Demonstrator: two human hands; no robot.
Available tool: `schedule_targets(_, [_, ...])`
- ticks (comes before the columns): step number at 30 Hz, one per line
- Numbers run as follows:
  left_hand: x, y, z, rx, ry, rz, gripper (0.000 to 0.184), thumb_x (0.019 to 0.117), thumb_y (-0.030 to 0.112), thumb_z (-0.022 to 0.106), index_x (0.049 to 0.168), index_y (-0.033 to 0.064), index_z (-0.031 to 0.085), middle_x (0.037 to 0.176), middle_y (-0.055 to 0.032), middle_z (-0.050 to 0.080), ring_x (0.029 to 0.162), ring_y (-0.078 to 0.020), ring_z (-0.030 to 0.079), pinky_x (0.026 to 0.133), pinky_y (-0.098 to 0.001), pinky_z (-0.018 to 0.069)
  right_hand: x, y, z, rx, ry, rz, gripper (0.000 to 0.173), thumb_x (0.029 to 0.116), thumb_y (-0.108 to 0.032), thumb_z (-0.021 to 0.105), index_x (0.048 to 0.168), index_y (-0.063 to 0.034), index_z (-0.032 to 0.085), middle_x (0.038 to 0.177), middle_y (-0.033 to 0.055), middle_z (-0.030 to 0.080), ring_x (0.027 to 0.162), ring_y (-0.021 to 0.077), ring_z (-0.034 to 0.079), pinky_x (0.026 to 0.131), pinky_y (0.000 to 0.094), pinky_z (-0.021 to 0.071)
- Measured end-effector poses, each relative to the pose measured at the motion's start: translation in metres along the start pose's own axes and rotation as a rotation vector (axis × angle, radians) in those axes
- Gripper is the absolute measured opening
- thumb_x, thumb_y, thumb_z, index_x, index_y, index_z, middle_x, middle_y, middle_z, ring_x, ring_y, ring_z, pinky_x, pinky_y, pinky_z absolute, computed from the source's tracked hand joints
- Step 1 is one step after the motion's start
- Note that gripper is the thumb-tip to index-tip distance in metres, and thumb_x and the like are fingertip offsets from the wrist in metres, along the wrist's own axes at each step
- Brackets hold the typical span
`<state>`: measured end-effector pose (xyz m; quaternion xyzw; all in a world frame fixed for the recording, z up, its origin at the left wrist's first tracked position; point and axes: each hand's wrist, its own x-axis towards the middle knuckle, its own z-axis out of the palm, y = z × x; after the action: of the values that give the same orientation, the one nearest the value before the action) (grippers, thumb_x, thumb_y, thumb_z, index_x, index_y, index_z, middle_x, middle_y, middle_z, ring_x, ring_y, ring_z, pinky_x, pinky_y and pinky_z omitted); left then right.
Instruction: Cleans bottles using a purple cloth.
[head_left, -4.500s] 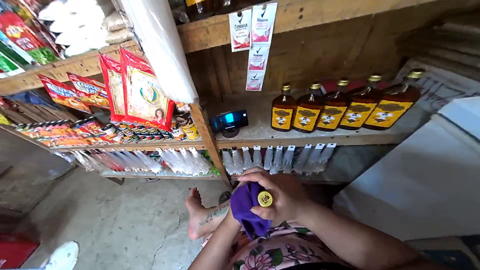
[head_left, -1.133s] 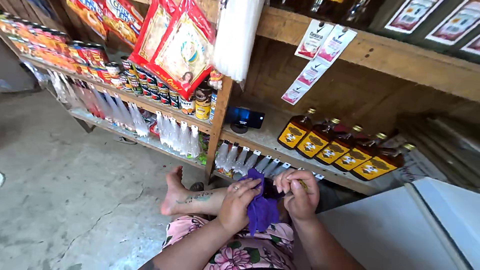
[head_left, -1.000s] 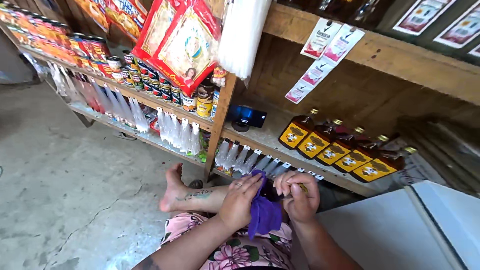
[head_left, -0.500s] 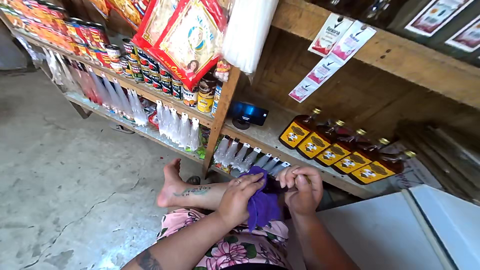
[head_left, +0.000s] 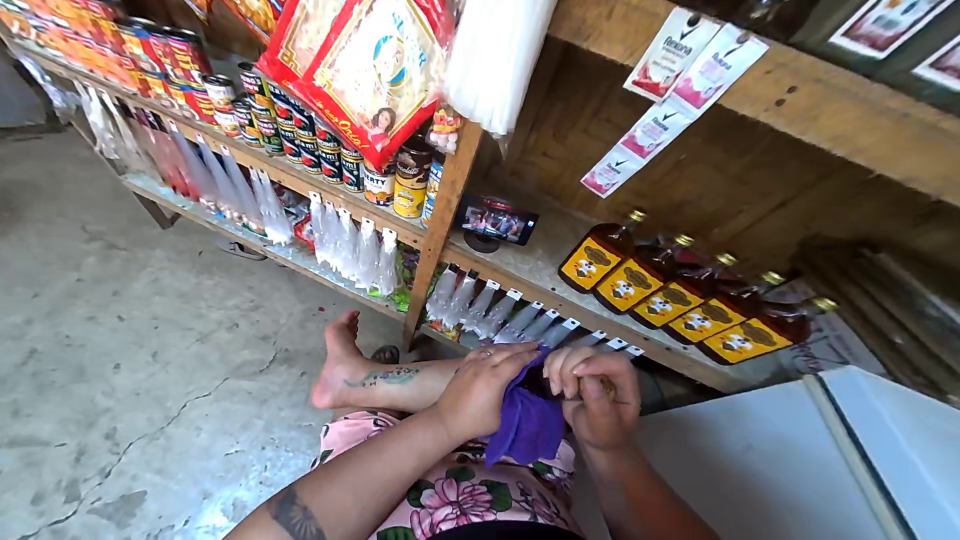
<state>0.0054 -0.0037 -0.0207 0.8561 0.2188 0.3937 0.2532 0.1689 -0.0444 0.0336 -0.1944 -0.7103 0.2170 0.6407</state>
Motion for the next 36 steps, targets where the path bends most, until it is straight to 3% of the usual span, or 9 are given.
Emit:
schedule_targets(4, [0.016, 0.001, -0.013, -0.081, -0.254, -0.061, 0.053, 0.0830, 0.007, 0.068, 0.136, 0.0079, 0.060, 0.145, -0.0091, 0.058, 0.137, -0.0275, 0.053, 0.112, -0.0565, 0.0399, -0.005, -0.005, 0.006, 0.002, -0.058, -0.006, 0.019, 0.1066, -0.031, 0.050, 0.113, -0.0209, 0.066, 0.082, -0.0059, 0.062, 0.074, 0.0040, 0.061, 0.075, 0.0226, 0.0540])
schedule_targets(7, [0.019, -0.001, -0.014, -0.086, -0.287, -0.048, 0.050, 0.0826, 0.005, 0.067, 0.133, 0.0068, 0.062, 0.143, -0.0101, 0.059, 0.136, -0.0281, 0.053, 0.111, -0.0557, 0.0402, -0.006, -0.004, 0.006, 0.006, -0.062, -0.009, 0.020, 0.1066, -0.032, 0.050, 0.112, -0.0205, 0.066, 0.082, -0.0061, 0.062, 0.074, 0.0037, 0.061, 0.075, 0.0224, 0.0538])
schedule_targets(15, [0.006, -0.001, 0.000, -0.084, 0.028, -0.012, 0.035, 0.0869, 0.003, 0.064, 0.121, 0.0070, 0.069, 0.132, -0.0076, 0.068, 0.127, -0.0244, 0.061, 0.106, -0.0509, 0.0468, 0.001, 0.005, 0.004, -0.004, -0.037, -0.015, 0.021, 0.1069, -0.030, 0.050, 0.116, -0.0210, 0.066, 0.084, -0.0057, 0.064, 0.073, 0.0037, 0.062, 0.072, 0.0221, 0.0548])
schedule_targets(24, [0.000, -0.005, 0.007, -0.021, 0.182, 0.028, 0.040, 0.0853, 0.003, 0.066, 0.125, 0.0052, 0.068, 0.127, -0.0112, 0.070, 0.125, -0.0263, 0.063, 0.108, -0.0497, 0.0472, 0.010, 0.013, 0.004, 0.013, -0.024, 0.004, 0.021, 0.1058, -0.033, 0.053, 0.121, -0.0241, 0.065, 0.086, -0.0077, 0.066, 0.076, 0.0032, 0.064, 0.074, 0.0219, 0.0548])
schedule_targets(26, [-0.001, -0.006, 0.005, -0.011, 0.201, 0.023, 0.040, 0.0849, 0.004, 0.067, 0.125, 0.0048, 0.068, 0.126, -0.0122, 0.070, 0.123, -0.0269, 0.064, 0.107, -0.0495, 0.0478, 0.012, 0.016, 0.000, -0.003, -0.072, 0.018, 0.026, 0.1036, -0.037, 0.057, 0.127, -0.0281, 0.062, 0.090, -0.0100, 0.067, 0.081, 0.0028, 0.065, 0.079, 0.0224, 0.0554])
schedule_targets(28, [-0.003, -0.006, 0.003, -0.015, 0.221, 0.012, 0.040, 0.0845, 0.005, 0.068, 0.124, 0.0046, 0.068, 0.125, -0.0125, 0.071, 0.122, -0.0266, 0.065, 0.106, -0.0492, 0.0484, 0.009, 0.022, -0.007, -0.098, -0.148, 0.066, 0.034, 0.0991, -0.038, 0.064, 0.131, -0.0295, 0.059, 0.105, -0.0093, 0.069, 0.097, 0.0047, 0.066, 0.090, 0.0258, 0.0551])
schedule_targets(32, [-0.005, -0.007, -0.002, -0.061, 0.214, -0.014, 0.041, 0.0871, 0.008, 0.067, 0.128, 0.0074, 0.068, 0.127, -0.0111, 0.070, 0.123, -0.0254, 0.064, 0.107, -0.0502, 0.0480, -0.002, 0.034, -0.021, -0.155, -0.336, 0.289, 0.080, 0.0817, -0.057, 0.079, 0.140, -0.0080, 0.055, 0.146, 0.0119, 0.055, 0.139, 0.0223, 0.049, 0.116, 0.0437, 0.0418])
schedule_targets(34, [-0.006, -0.007, -0.003, -0.093, 0.206, -0.035, 0.044, 0.0859, 0.004, 0.066, 0.129, 0.0073, 0.068, 0.128, -0.0111, 0.069, 0.124, -0.0262, 0.063, 0.106, -0.0522, 0.0474, -0.001, 0.035, -0.024, -0.131, -0.415, 0.358, 0.096, 0.0764, -0.055, 0.084, 0.145, 0.0014, 0.048, 0.152, 0.0178, 0.049, 0.141, 0.0232, 0.047, 0.117, 0.0425, 0.0413])
schedule_targets(36, [-0.006, -0.006, -0.003, -0.107, 0.208, -0.062, 0.044, 0.0863, 0.003, 0.066, 0.130, 0.0085, 0.068, 0.129, -0.0094, 0.069, 0.125, -0.0251, 0.063, 0.106, -0.0522, 0.0477, 0.001, 0.035, -0.025, -0.091, -0.444, 0.431, 0.092, 0.0790, -0.044, 0.085, 0.144, 0.0075, 0.045, 0.146, 0.0179, 0.054, 0.134, 0.0190, 0.054, 0.112, 0.0364, 0.0471])
